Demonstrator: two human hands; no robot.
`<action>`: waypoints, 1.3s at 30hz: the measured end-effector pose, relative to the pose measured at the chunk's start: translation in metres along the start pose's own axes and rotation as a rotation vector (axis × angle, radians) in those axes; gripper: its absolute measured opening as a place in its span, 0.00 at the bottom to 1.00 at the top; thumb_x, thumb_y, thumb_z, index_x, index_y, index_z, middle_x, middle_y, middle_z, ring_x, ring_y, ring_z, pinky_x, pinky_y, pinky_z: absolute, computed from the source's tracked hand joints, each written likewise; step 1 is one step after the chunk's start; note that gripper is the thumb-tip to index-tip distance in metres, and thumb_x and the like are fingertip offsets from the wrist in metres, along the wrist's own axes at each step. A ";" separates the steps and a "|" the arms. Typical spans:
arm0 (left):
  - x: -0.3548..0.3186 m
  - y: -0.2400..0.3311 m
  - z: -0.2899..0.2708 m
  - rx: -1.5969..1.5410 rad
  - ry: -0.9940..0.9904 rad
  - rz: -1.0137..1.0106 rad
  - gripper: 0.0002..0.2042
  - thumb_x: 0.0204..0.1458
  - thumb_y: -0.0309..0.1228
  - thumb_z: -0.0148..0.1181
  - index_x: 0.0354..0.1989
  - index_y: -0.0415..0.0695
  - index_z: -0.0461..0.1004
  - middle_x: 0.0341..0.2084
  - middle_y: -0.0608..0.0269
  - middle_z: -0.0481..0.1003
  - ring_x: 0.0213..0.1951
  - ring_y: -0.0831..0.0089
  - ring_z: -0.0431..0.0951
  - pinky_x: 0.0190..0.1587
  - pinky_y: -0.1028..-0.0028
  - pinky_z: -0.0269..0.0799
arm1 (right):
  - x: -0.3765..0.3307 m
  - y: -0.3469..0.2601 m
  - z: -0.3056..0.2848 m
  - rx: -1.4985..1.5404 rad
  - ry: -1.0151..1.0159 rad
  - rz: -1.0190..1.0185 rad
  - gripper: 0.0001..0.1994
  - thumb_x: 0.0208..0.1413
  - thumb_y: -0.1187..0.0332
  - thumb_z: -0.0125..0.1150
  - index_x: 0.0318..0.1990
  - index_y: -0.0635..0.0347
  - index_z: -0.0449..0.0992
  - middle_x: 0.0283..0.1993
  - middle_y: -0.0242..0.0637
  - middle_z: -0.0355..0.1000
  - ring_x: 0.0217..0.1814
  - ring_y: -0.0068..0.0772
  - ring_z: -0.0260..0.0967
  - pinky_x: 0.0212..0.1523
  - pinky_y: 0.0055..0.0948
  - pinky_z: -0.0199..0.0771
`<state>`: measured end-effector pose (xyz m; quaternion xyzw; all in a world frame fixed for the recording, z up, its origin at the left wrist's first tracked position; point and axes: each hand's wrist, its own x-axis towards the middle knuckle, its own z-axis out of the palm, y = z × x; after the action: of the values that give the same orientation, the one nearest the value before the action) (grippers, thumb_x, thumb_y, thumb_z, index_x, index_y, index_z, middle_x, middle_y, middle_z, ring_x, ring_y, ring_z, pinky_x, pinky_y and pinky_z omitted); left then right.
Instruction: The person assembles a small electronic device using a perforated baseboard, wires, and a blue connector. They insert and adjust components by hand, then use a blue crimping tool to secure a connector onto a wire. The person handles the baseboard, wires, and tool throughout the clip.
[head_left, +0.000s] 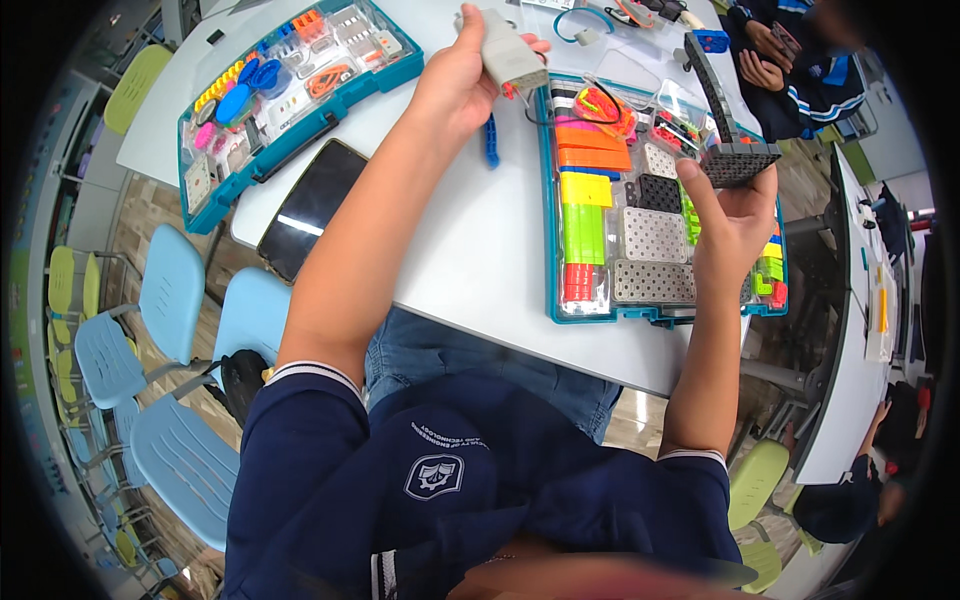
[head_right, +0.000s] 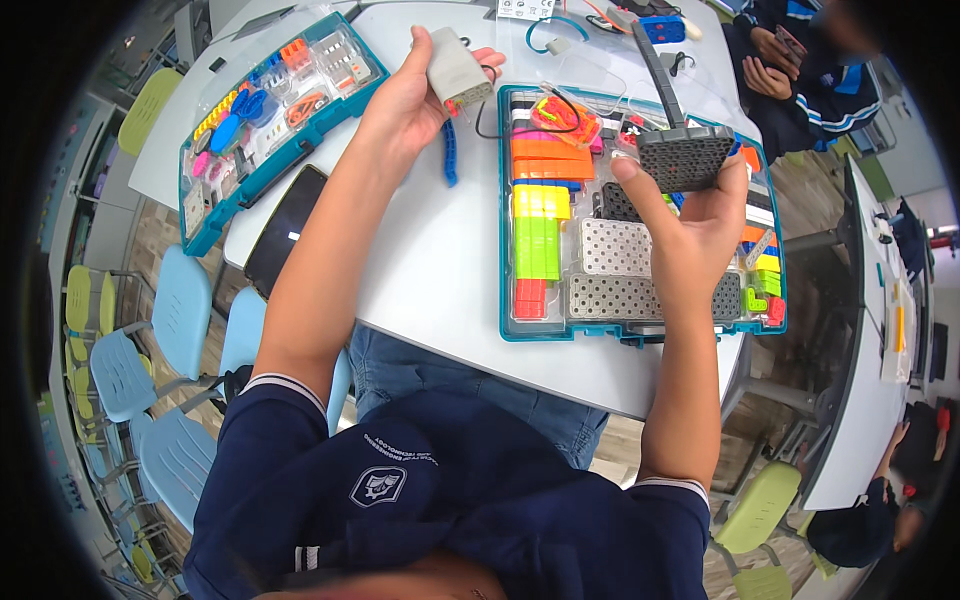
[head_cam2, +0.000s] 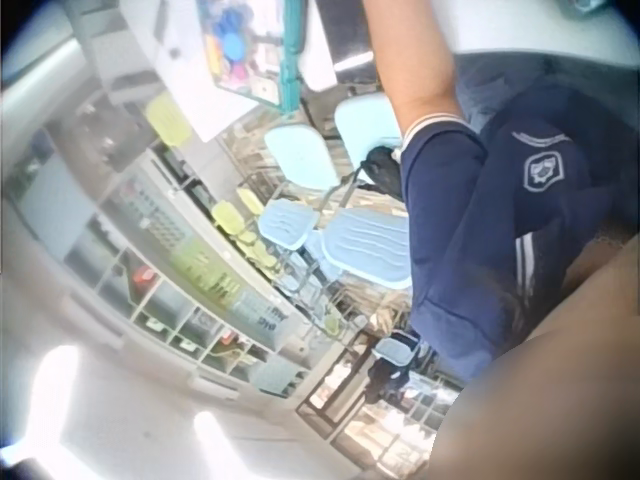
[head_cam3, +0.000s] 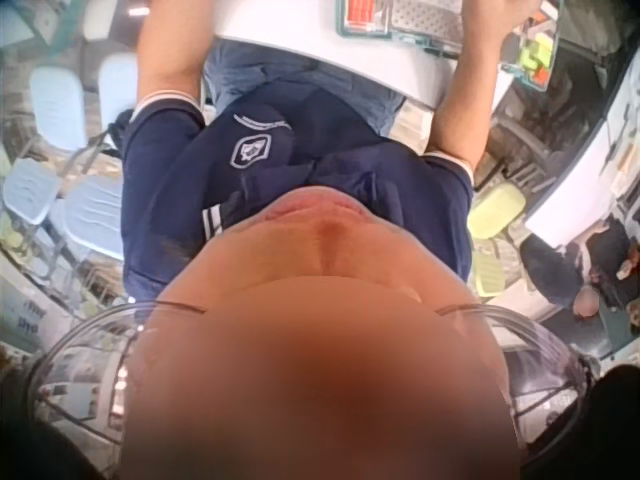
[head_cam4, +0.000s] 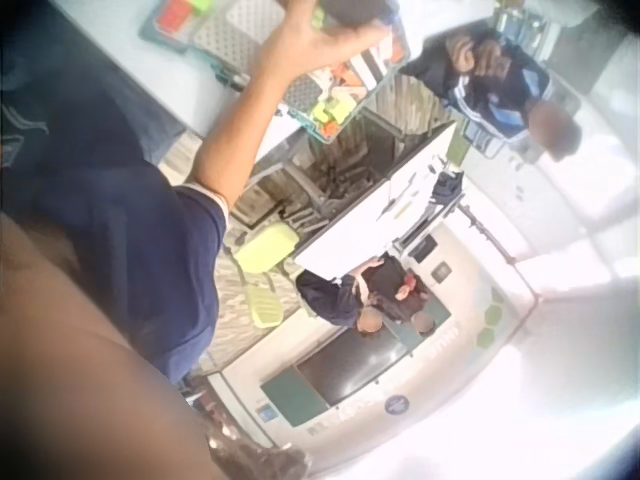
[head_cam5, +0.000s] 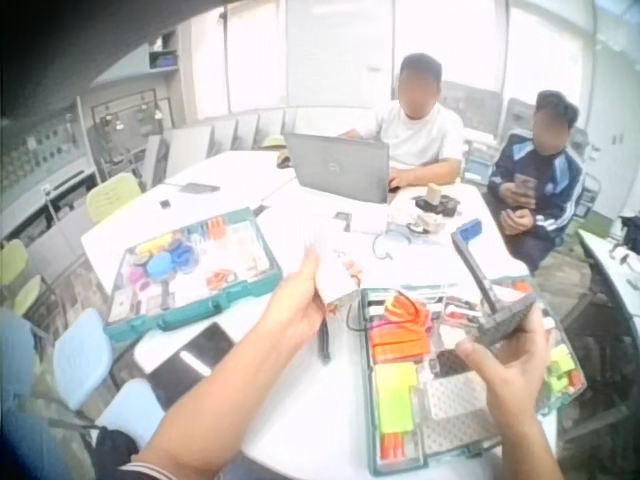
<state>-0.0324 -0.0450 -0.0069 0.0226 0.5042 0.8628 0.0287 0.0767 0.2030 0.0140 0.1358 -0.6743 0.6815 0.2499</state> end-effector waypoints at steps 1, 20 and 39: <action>0.004 -0.002 -0.005 -0.046 -0.006 -0.005 0.27 0.72 0.47 0.37 0.65 0.34 0.53 0.56 0.34 0.72 0.59 0.50 0.75 0.66 0.59 0.70 | 0.000 0.001 -0.002 0.051 0.002 0.018 0.23 0.47 0.82 0.75 0.49 0.63 0.70 0.45 0.33 0.75 0.46 0.23 0.73 0.50 0.25 0.72; 0.010 -0.015 -0.014 0.223 0.209 0.052 0.25 0.59 0.30 0.66 0.57 0.24 0.64 0.49 0.45 0.73 0.51 0.60 0.77 0.61 0.61 0.71 | 0.017 0.020 -0.024 1.091 -0.528 0.385 0.19 0.58 0.53 0.59 0.42 0.59 0.65 0.39 0.35 0.58 0.46 0.34 0.56 0.54 0.35 0.59; -0.052 -0.014 0.052 0.286 -0.591 0.165 0.27 0.61 0.45 0.63 0.59 0.35 0.73 0.48 0.54 0.80 0.51 0.70 0.80 0.58 0.71 0.72 | 0.002 0.009 -0.013 0.092 -0.271 0.124 0.28 0.48 0.70 0.69 0.57 0.62 0.67 0.52 0.35 0.68 0.55 0.28 0.65 0.60 0.31 0.63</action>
<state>0.0237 0.0034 0.0056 0.3165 0.5865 0.7388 0.1002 0.0724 0.2164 0.0069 0.1960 -0.6768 0.7014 0.1076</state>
